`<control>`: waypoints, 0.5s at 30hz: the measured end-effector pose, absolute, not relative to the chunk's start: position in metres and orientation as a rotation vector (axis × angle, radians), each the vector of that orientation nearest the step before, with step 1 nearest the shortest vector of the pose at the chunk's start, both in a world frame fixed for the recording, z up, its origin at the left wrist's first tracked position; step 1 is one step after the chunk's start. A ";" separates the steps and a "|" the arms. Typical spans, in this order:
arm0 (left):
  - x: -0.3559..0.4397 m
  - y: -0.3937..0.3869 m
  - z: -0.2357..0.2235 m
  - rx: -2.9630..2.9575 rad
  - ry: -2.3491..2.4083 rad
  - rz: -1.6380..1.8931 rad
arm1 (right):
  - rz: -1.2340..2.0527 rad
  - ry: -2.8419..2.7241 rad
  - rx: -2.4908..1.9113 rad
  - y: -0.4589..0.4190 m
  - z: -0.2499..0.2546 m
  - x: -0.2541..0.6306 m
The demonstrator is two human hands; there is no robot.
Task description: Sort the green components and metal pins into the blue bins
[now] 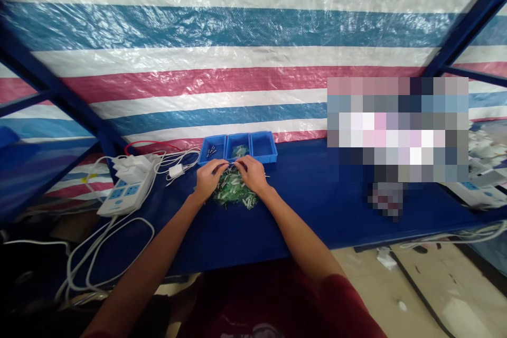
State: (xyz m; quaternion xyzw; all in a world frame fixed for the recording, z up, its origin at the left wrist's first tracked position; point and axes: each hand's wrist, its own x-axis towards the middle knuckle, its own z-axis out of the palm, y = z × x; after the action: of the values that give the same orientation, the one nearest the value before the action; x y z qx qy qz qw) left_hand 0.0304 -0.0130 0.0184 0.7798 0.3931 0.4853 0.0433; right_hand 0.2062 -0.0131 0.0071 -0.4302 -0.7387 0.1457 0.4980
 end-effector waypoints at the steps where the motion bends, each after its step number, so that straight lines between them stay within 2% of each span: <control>1: 0.031 -0.013 0.018 2.348 1.193 1.506 | 0.350 -1.784 -1.043 -0.013 0.007 0.206; 9: 0.034 -0.009 0.015 1.829 1.166 1.491 | 0.333 -1.828 -1.031 -0.013 0.007 0.204; 15: 0.042 -0.013 0.020 1.648 0.995 1.425 | 0.334 -1.872 -1.067 -0.014 0.008 0.202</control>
State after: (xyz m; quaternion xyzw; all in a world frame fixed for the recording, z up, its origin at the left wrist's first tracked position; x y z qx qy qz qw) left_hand 0.0417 -0.0135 0.0204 0.6408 0.3869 0.5541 0.3643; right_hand 0.2017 -0.0137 0.0076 -0.4338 -0.7613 0.1357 0.4623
